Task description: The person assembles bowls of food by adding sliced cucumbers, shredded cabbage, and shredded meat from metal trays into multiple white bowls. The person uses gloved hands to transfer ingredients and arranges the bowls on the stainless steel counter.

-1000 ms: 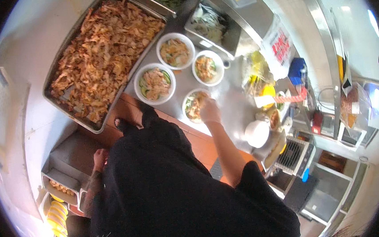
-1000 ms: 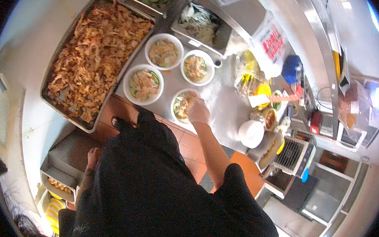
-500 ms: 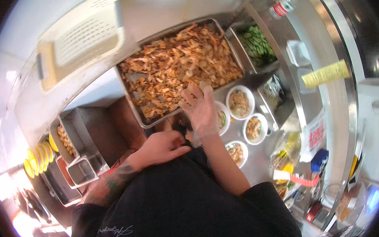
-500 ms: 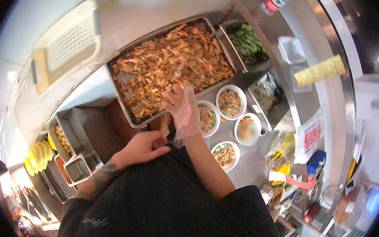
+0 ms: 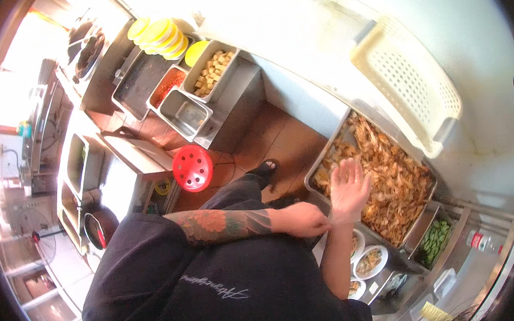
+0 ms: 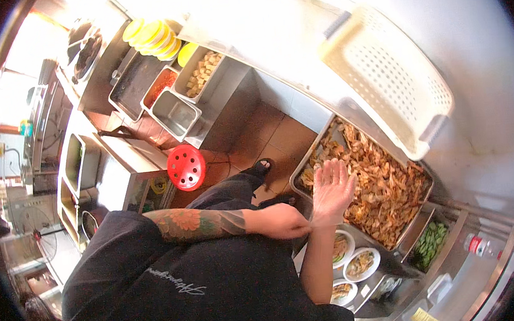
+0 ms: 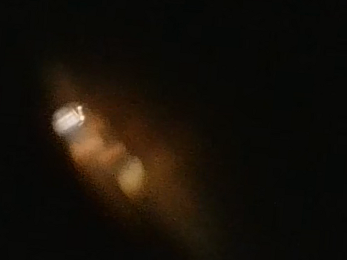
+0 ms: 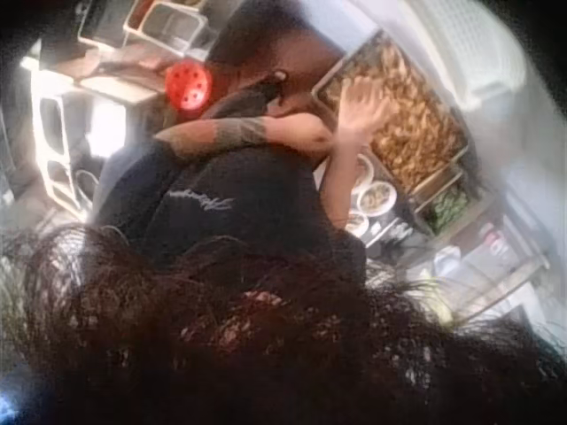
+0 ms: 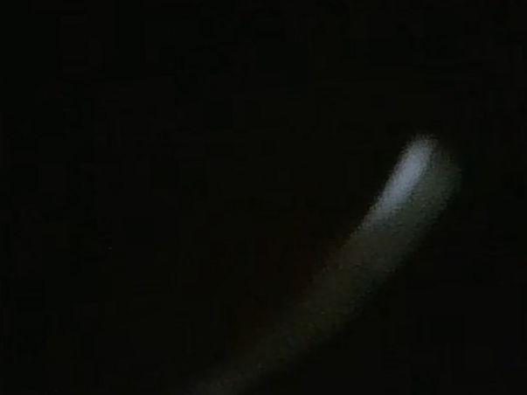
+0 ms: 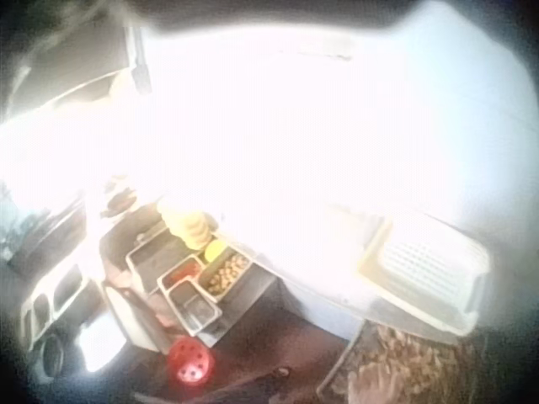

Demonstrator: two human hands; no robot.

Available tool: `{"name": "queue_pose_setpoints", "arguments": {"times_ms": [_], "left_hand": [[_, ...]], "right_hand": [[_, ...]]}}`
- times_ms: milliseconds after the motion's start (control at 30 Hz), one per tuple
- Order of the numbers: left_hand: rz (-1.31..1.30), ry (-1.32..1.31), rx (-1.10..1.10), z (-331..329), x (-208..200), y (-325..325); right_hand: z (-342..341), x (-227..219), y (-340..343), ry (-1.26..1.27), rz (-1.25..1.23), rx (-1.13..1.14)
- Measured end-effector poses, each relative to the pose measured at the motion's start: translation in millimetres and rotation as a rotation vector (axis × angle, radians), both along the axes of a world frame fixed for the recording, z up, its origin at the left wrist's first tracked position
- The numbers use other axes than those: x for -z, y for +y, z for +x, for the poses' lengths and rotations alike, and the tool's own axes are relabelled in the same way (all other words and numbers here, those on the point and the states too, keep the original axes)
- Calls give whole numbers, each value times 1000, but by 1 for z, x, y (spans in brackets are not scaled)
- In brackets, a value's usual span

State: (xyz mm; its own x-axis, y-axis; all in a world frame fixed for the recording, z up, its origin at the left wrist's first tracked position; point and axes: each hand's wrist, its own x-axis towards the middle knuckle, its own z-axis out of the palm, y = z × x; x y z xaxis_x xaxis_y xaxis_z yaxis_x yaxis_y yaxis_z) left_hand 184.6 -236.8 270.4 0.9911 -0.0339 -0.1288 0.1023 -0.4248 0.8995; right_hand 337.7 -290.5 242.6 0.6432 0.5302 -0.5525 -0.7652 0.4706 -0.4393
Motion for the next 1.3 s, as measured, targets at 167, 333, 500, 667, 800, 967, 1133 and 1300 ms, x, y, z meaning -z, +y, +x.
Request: {"name": "queue_pose_setpoints", "arguments": {"times_ms": [167,333,500,667,800,967,1133,1300], "left_hand": [[-282,-15,-949,-110,80,121],[-105,312,-2222,-273,227,278],[-694,252,-2026,-338,301,314],[-669,207,-1892,-330,218,259],[-736,220,-1712,-334,110,208],[-415,58,-1313,-283,30,184],[-112,24,-933,-219,-14,160],[-441,111,-726,-142,-7,106]], "right_hand": [[6,3,18,-187,-72,-91],[-21,-4,32,-217,-268,-170],[-81,-2,89,-226,-557,-337],[-161,-20,176,-523,-559,-911],[-230,-7,227,-1082,-266,-1314],[-279,32,235,-2049,-784,-1463],[-235,49,188,-1579,-1016,-1491],[-161,21,89,-1432,-948,-1466]]}}
